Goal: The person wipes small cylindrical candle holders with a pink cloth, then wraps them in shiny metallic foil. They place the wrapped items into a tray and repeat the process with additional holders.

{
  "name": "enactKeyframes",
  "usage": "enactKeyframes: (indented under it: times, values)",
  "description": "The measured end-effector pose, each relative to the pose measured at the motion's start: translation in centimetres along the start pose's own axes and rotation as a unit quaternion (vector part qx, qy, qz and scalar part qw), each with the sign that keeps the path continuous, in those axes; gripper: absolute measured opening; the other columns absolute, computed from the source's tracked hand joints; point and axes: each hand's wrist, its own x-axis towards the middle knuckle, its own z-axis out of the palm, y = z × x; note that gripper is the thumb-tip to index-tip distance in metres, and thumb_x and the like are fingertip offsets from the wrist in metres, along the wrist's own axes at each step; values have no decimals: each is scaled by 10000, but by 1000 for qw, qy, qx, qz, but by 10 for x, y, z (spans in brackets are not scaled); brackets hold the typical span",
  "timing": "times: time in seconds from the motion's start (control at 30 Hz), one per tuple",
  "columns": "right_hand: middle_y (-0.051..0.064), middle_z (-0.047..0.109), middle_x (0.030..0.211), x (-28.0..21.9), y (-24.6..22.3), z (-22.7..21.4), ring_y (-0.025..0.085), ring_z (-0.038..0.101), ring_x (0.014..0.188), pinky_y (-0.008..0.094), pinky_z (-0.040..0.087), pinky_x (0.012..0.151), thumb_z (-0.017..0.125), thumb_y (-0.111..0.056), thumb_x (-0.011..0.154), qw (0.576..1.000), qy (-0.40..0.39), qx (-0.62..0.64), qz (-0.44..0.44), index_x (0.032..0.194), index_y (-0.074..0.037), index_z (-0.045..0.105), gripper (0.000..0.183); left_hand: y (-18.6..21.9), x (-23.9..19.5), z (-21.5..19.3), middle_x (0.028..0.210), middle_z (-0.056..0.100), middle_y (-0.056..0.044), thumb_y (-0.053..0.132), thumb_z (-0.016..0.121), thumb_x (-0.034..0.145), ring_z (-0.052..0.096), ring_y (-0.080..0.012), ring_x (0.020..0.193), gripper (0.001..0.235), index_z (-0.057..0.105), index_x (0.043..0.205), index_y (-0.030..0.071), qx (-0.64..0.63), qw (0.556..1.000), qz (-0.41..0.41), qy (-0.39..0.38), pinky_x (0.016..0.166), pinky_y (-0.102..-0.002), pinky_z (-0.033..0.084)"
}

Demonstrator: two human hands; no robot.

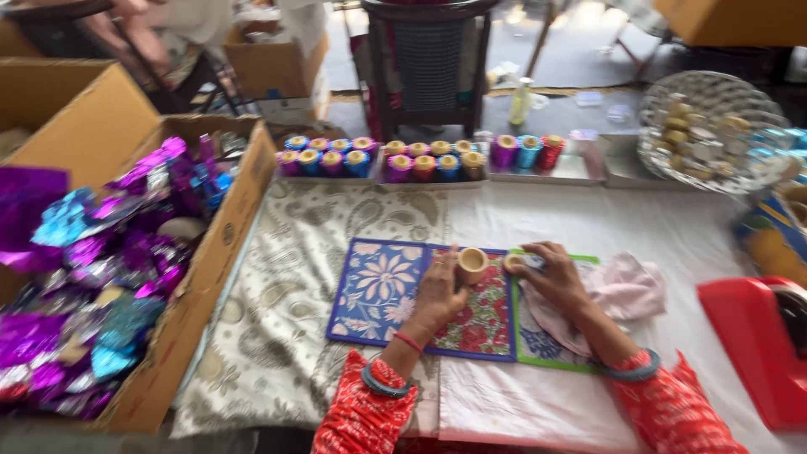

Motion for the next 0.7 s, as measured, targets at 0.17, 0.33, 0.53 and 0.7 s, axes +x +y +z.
enactKeyframes:
  times: [0.17,0.33,0.53,0.7]
  values:
    - [198,623,1304,-1,-2,4,295,694,980,385,658,754,712,-366,900,1000,0,-14,16,1293,-77,683,488,11,-3,-11,1366,610,-246,83,682,856,618,-375,1259,813,333,1585,3,0,1000,5,30,1083,-431,511]
    - [197,676,1240,-1,15,11,283,698,978,390,632,769,692,-347,946,998,24,-56,-16,1281,-89,715,424,26,-6,-67,1360,607,-250,142,695,929,624,-377,1226,695,405,1545,0,-19,999,-20,17,1037,-417,529]
    - [156,698,1255,1,28,17,285,666,1108,426,604,877,661,-381,968,997,10,-75,-18,1257,-115,730,399,-10,-21,-183,1342,650,-206,214,759,900,634,-359,1258,508,608,1341,11,124,987,56,86,1109,-424,495]
    - [123,705,1266,0,35,21,270,639,1167,412,597,912,646,-400,971,994,-3,-107,-19,1270,-143,728,402,0,-78,-288,1329,678,-172,254,697,961,691,-298,1159,418,648,1315,37,195,971,-65,125,1006,-403,562]
